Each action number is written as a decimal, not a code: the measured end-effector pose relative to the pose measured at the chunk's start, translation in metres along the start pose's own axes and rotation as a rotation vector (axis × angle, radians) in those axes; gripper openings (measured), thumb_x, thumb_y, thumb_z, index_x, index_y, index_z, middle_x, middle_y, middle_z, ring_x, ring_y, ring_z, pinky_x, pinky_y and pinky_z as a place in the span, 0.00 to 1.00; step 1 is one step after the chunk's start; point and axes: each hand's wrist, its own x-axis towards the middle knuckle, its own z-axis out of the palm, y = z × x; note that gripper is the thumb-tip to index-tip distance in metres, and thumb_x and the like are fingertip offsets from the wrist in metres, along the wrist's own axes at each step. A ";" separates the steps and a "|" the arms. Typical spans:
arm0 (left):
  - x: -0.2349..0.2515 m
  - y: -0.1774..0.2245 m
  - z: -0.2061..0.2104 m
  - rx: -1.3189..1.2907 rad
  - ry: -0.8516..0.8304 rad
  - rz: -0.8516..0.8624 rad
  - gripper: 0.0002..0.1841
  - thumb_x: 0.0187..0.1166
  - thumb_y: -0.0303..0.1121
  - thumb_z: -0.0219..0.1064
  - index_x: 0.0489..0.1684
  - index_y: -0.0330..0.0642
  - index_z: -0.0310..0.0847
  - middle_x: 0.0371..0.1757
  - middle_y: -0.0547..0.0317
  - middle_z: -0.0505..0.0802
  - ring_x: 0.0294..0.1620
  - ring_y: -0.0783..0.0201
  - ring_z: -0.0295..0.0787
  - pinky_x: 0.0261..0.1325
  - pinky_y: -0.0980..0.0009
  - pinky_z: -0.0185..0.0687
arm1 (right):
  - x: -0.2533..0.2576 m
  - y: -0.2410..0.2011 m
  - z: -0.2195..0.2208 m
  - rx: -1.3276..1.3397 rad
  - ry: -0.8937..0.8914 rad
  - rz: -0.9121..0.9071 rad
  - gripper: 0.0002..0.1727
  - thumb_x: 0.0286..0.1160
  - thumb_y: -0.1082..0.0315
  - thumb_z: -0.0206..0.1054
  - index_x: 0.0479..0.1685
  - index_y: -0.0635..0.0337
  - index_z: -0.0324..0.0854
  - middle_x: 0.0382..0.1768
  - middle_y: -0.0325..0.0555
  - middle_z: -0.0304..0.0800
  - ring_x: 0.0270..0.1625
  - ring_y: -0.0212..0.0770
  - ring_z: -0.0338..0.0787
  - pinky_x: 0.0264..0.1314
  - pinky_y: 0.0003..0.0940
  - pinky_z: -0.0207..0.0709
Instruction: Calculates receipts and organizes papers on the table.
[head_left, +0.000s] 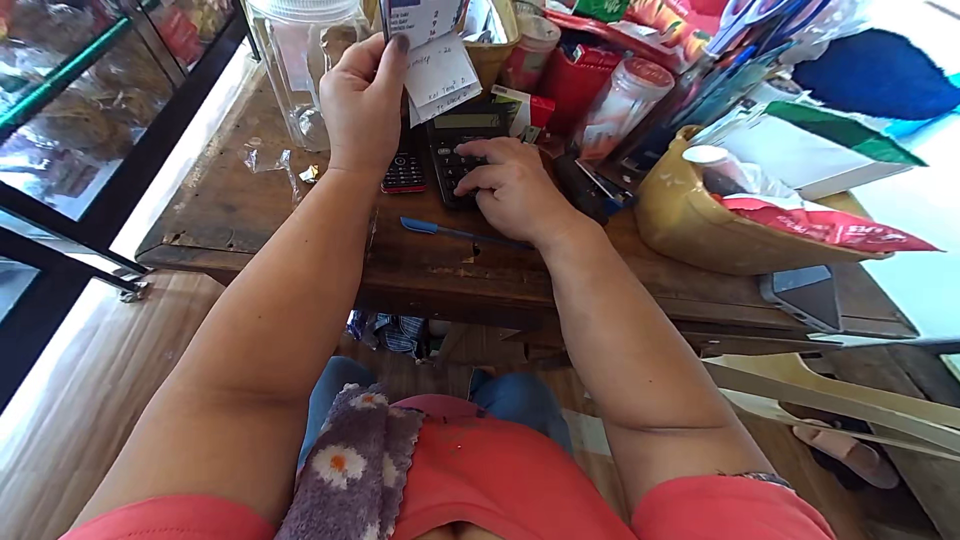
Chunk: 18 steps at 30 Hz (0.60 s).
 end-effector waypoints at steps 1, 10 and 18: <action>-0.001 0.000 0.000 0.010 -0.006 -0.006 0.10 0.87 0.32 0.61 0.45 0.37 0.88 0.35 0.65 0.94 0.33 0.74 0.92 0.37 0.74 0.89 | 0.000 0.000 0.001 -0.004 0.004 -0.010 0.20 0.71 0.77 0.54 0.42 0.53 0.96 0.75 0.53 0.84 0.79 0.60 0.78 0.76 0.67 0.63; -0.008 0.002 0.000 0.244 -0.185 0.106 0.12 0.86 0.34 0.62 0.46 0.37 0.91 0.46 0.59 0.94 0.44 0.78 0.89 0.52 0.77 0.85 | -0.003 0.010 -0.009 0.059 0.624 0.016 0.15 0.76 0.79 0.58 0.42 0.63 0.94 0.51 0.56 0.95 0.63 0.50 0.89 0.70 0.38 0.76; -0.012 0.005 0.000 0.347 -0.294 0.122 0.12 0.86 0.34 0.62 0.45 0.40 0.93 0.49 0.58 0.94 0.50 0.77 0.89 0.58 0.76 0.81 | 0.002 0.006 -0.002 0.005 0.622 -0.044 0.15 0.74 0.61 0.76 0.53 0.60 0.92 0.56 0.59 0.90 0.65 0.55 0.85 0.71 0.46 0.74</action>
